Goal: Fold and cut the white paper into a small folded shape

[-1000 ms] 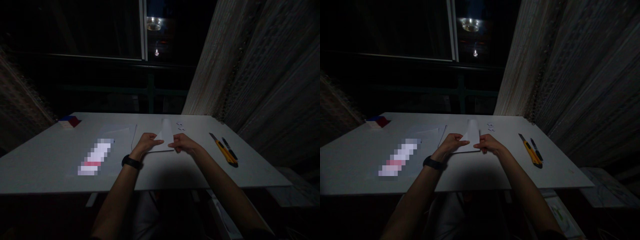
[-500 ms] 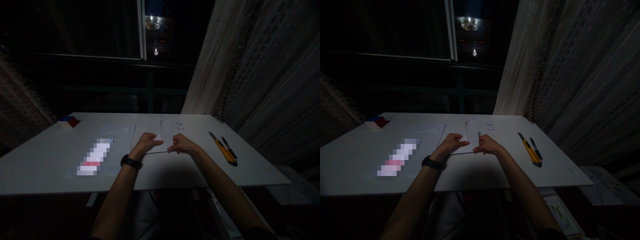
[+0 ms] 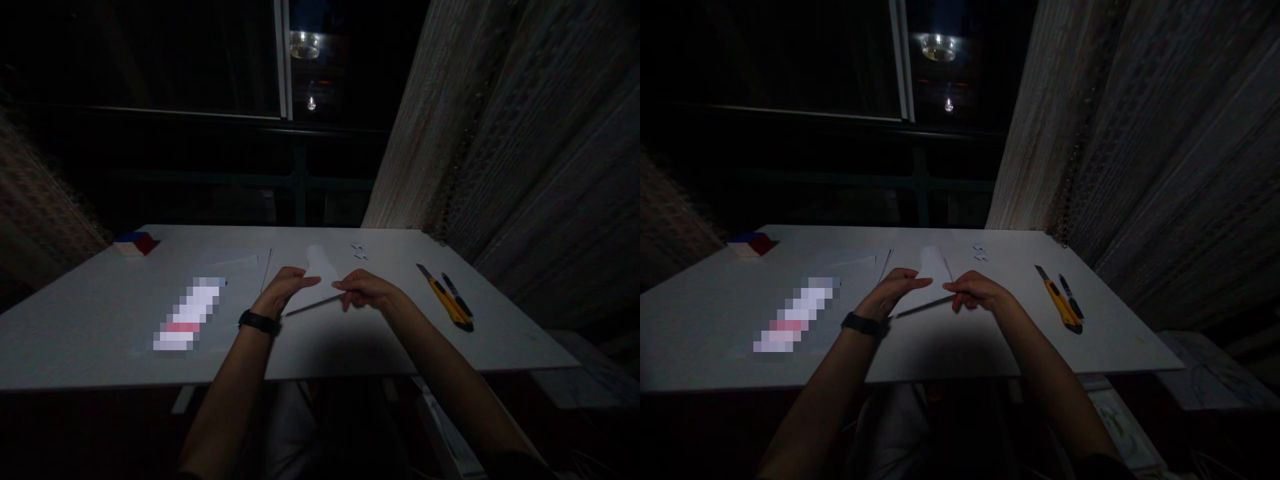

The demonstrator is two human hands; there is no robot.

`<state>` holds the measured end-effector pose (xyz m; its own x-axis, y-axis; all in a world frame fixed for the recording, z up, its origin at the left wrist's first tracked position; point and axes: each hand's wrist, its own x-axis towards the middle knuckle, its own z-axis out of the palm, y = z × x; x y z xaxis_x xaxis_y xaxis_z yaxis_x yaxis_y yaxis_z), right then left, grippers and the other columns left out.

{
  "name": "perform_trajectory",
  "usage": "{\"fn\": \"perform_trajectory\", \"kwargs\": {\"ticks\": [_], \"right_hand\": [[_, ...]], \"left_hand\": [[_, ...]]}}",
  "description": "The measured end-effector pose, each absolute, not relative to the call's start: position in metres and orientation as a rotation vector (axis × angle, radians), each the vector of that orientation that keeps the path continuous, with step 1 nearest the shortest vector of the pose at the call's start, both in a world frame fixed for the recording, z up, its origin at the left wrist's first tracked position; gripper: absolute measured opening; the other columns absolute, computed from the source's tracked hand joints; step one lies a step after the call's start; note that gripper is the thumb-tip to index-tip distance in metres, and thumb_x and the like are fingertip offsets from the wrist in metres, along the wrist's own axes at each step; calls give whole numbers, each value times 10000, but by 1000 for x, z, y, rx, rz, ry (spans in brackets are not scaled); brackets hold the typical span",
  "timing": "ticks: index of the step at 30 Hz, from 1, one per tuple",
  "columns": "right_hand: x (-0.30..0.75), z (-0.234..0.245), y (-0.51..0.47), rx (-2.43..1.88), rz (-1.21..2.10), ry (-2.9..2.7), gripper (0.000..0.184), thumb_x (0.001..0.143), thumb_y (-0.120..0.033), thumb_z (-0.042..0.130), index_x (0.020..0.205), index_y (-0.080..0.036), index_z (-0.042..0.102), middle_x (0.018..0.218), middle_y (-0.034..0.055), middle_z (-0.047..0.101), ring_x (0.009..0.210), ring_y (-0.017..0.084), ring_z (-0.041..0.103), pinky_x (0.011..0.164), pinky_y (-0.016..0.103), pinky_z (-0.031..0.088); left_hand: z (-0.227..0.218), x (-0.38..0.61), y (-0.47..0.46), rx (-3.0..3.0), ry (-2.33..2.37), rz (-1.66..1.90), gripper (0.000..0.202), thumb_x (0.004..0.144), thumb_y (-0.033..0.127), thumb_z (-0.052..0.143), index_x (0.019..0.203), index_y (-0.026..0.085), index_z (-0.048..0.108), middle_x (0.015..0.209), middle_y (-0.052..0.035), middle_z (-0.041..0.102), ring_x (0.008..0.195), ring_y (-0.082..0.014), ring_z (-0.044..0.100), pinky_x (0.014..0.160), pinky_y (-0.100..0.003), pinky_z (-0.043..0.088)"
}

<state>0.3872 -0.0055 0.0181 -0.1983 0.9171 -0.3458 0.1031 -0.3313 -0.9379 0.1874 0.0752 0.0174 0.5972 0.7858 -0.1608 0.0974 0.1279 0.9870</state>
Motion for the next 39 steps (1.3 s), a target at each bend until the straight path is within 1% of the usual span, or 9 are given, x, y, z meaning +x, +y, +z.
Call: {"fn": "perform_trajectory", "kwargs": {"ticks": [6,9,13,16,19,24,30,35,39], "right_hand": [[385,16,-5,-1384,1618,-1233,373,671,-430,680,538,-102,561,465,84,634,267,37,348,268,163,224],[384,17,-5,-1361,1625,-1224,380,678,-426,675,517,-101,559,451,80,625,266,40,365,267,159,223],[382,20,-7,-1354,1640,-1192,404,689,-438,662,497,-96,562,417,76,603,259,43,379,262,150,209],[380,22,-8,-1348,1651,-1171,415,681,-440,669,476,-99,551,402,71,591,254,40,370,261,149,209],[380,22,-8,-1337,1655,-1185,421,679,-442,669,471,-97,549,397,67,584,254,39,363,259,153,206],[380,20,-7,-1370,1642,-1185,422,676,-442,675,467,-104,532,386,60,574,265,47,381,264,160,220],[380,19,-6,-1429,1614,-1239,418,668,-456,682,500,-102,538,403,63,589,271,51,397,271,163,255],[381,17,-6,-1425,1584,-1286,420,669,-482,671,530,-103,551,449,63,621,279,54,424,280,161,291],[382,18,-7,-1432,1580,-1356,423,669,-481,670,518,-104,550,416,47,600,275,55,423,276,159,287]], "left_hand": [[20,186,75,1364,842,558,263,536,335,768,641,125,649,648,-49,663,559,-151,574,548,-265,425],[22,185,74,1387,871,576,258,538,344,769,615,138,634,625,-29,647,555,-139,557,556,-257,413],[23,185,75,1466,858,585,289,533,394,766,588,149,622,597,-12,621,562,-126,532,578,-247,399],[21,185,77,1530,853,567,329,538,443,750,592,144,625,608,-22,620,577,-134,528,582,-251,393],[20,184,79,1546,847,561,349,539,460,743,605,138,625,639,-31,627,590,-137,530,588,-252,386],[16,185,81,1535,821,580,340,520,433,761,594,133,620,611,-18,612,576,-132,520,597,-254,387],[14,186,80,1394,764,549,337,551,376,761,747,115,677,723,-53,672,639,-157,579,642,-270,428],[13,186,80,1387,777,578,314,536,352,773,722,117,681,698,-52,678,612,-156,587,618,-270,438],[15,186,80,1378,783,562,365,510,352,784,755,100,685,741,-76,690,668,-182,607,651,-288,454]]}}
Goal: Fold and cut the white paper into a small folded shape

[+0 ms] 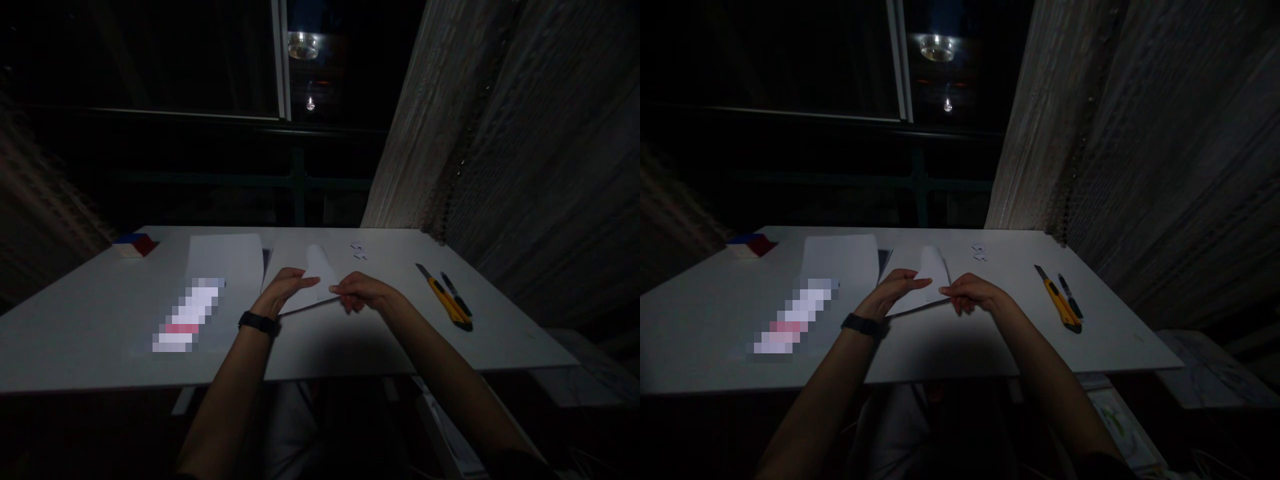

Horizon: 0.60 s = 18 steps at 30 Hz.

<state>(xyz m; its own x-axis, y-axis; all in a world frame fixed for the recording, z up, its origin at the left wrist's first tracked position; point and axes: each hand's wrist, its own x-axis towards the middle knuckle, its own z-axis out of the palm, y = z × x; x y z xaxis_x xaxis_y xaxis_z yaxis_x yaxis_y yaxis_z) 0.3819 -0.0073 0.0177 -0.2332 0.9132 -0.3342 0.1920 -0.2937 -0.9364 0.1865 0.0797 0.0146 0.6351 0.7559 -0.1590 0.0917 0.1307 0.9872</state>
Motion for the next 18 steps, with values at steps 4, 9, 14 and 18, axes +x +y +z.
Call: {"fn": "perform_trajectory", "kwargs": {"ticks": [4,9,14,18], "right_hand": [[382,18,-8,-1423,1598,-1387,420,666,-490,669,553,-96,575,461,52,626,300,64,461,295,164,327],[384,13,-6,-1380,1570,-1348,391,631,-467,706,565,-108,565,523,55,659,342,69,506,344,166,386],[385,12,-5,-1365,1571,-1372,380,623,-458,711,585,-101,590,530,57,661,355,73,517,349,166,378],[384,13,-6,-1381,1467,-1394,382,636,-458,698,566,-94,602,458,31,620,272,38,387,287,174,267]], "left_hand": [[16,187,78,1395,791,549,363,504,359,782,738,99,685,724,-78,690,666,-196,611,644,-302,460],[16,188,76,1408,762,539,361,490,339,789,732,92,685,738,-86,692,673,-202,617,650,-305,463],[15,188,74,1435,747,501,375,510,357,778,749,83,684,738,-95,693,668,-203,620,630,-302,467],[17,189,72,1435,740,507,344,506,327,786,723,81,682,671,-74,679,593,-176,598,577,-282,455]]}}
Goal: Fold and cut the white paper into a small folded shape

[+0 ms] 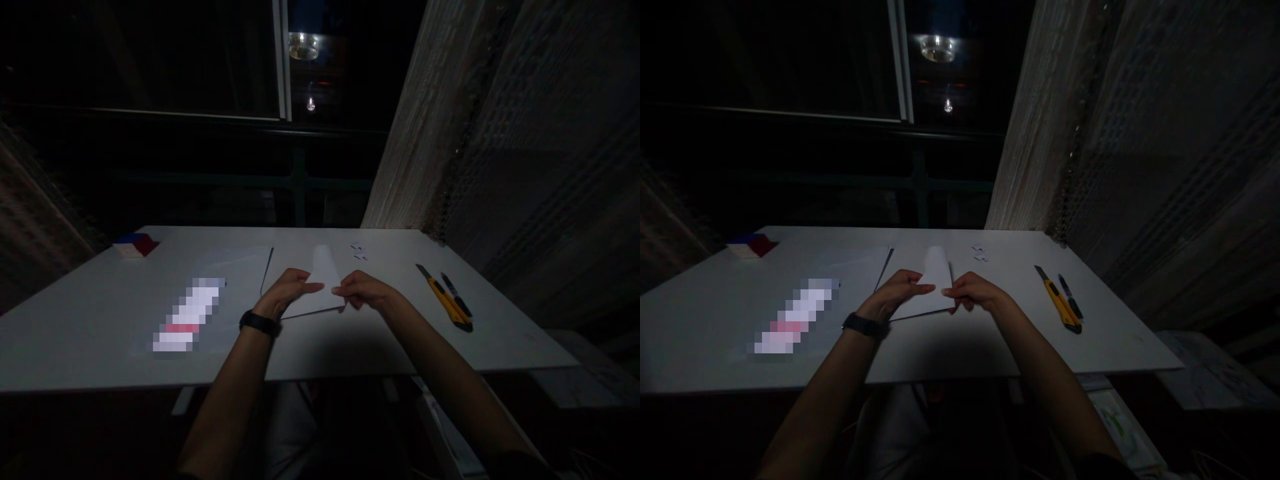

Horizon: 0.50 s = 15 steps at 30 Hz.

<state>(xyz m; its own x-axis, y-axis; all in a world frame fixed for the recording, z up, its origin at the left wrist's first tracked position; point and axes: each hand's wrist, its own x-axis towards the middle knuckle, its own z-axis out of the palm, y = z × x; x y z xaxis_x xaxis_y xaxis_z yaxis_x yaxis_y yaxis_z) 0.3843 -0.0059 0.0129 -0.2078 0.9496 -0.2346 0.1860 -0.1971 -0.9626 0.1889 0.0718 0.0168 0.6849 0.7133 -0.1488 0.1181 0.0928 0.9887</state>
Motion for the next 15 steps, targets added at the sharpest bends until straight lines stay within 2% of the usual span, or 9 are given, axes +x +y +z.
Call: {"fn": "perform_trajectory", "kwargs": {"ticks": [2,6,15], "right_hand": [[384,14,-6,-1402,1398,-1394,373,622,-442,711,527,-106,579,383,-2,561,251,31,330,273,182,207],[382,15,-7,-1424,1308,-1359,365,599,-430,726,498,-132,540,278,-57,424,250,45,328,288,182,194],[379,12,-3,-1447,1002,-1368,377,565,-456,727,503,-147,520,296,-62,420,256,49,338,292,182,197]], "left_hand": [[18,190,71,1438,750,529,327,504,309,789,718,87,682,646,-59,671,565,-158,580,555,-269,446],[20,191,68,1460,745,564,326,514,319,780,724,90,681,675,-60,673,583,-154,578,565,-264,445],[16,194,70,1769,781,750,325,594,433,696,672,119,666,614,-1,605,562,-118,513,512,-214,376]]}}
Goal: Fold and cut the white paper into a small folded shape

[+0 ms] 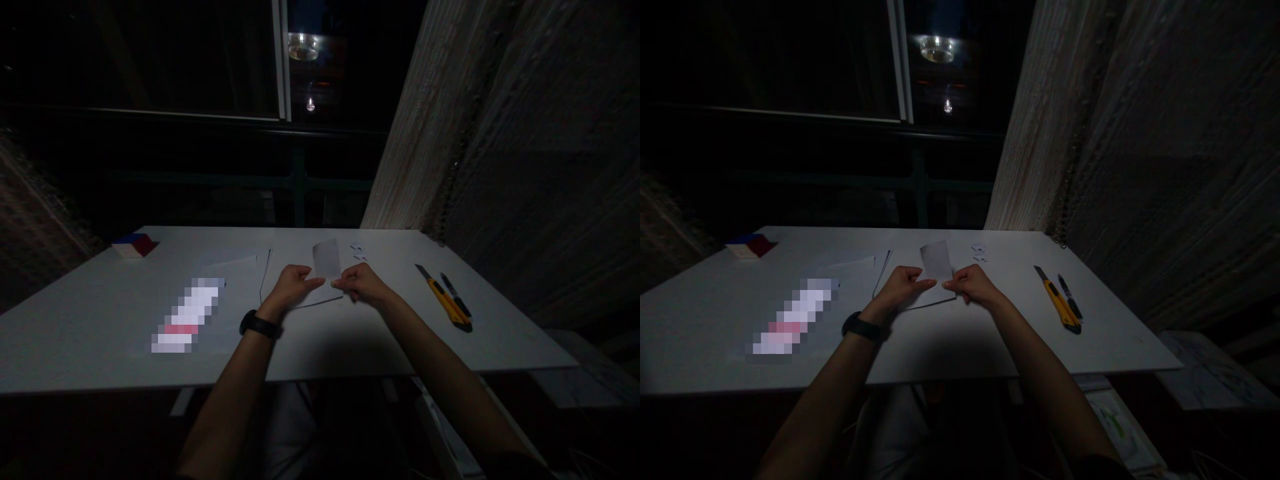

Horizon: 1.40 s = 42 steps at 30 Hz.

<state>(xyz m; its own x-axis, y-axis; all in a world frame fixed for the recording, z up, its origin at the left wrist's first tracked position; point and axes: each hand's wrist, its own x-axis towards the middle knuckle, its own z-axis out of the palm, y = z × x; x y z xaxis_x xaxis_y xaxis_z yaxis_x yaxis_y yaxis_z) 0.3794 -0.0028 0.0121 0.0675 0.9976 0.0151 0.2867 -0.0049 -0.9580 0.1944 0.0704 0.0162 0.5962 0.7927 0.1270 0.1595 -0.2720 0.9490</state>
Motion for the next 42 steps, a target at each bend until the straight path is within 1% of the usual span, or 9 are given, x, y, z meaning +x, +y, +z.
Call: {"fn": "perform_trajectory", "kwargs": {"ticks": [6,10,15,18,21,26,33,38,42], "right_hand": [[379,17,-4,-1429,886,-1384,369,574,-479,709,548,-135,579,353,-36,485,288,65,396,309,189,273],[377,19,-5,-1429,788,-1348,374,584,-487,699,561,-125,606,340,-32,469,282,62,375,304,191,261],[376,22,-7,-1417,760,-1372,354,562,-466,718,583,-126,622,400,-12,522,314,72,420,323,197,295],[376,22,-7,-1455,664,-1351,328,583,-442,712,564,-126,626,362,-25,478,303,68,393,317,198,271],[376,21,-5,-1467,605,-1330,289,599,-409,706,584,-126,649,361,-30,470,306,68,386,321,202,266],[376,23,-5,-1449,603,-1308,232,588,-353,700,648,-130,682,435,-11,546,347,84,440,360,210,325],[376,29,-10,-1450,544,-1351,176,602,-315,675,633,-143,694,405,-14,533,357,86,429,369,207,315],[376,27,-9,-1434,521,-1329,164,569,-296,707,566,-139,660,409,-14,527,352,80,421,367,210,314],[379,29,-8,-1419,615,-1294,255,539,-370,742,564,-138,639,410,-9,528,349,89,439,362,217,329]], "left_hand": [[14,197,73,1870,774,820,339,625,444,664,685,111,671,610,7,581,563,-113,491,499,-205,342],[17,196,71,1892,756,815,330,638,438,650,673,111,669,588,11,565,546,-107,472,498,-206,332],[18,196,68,1960,760,856,335,651,446,632,678,115,680,577,18,555,552,-109,469,511,-210,326],[17,197,67,1971,775,865,332,658,435,629,693,110,687,567,21,548,562,-114,476,520,-212,328],[18,199,65,1946,779,911,320,679,416,617,719,109,696,587,14,577,589,-126,506,537,-214,346],[20,198,64,1965,776,964,246,711,332,589,757,129,721,663,-15,660,655,-162,578,588,-227,392],[17,197,67,1974,744,987,212,697,264,592,813,154,732,798,-60,711,776,-212,627,706,-266,436],[18,197,65,2003,752,940,225,705,295,581,791,147,728,721,-38,693,719,-198,609,640,-254,417],[21,197,62,2001,774,895,275,688,380,603,708,128,709,602,-8,621,605,-152,549,546,-231,370]]}}
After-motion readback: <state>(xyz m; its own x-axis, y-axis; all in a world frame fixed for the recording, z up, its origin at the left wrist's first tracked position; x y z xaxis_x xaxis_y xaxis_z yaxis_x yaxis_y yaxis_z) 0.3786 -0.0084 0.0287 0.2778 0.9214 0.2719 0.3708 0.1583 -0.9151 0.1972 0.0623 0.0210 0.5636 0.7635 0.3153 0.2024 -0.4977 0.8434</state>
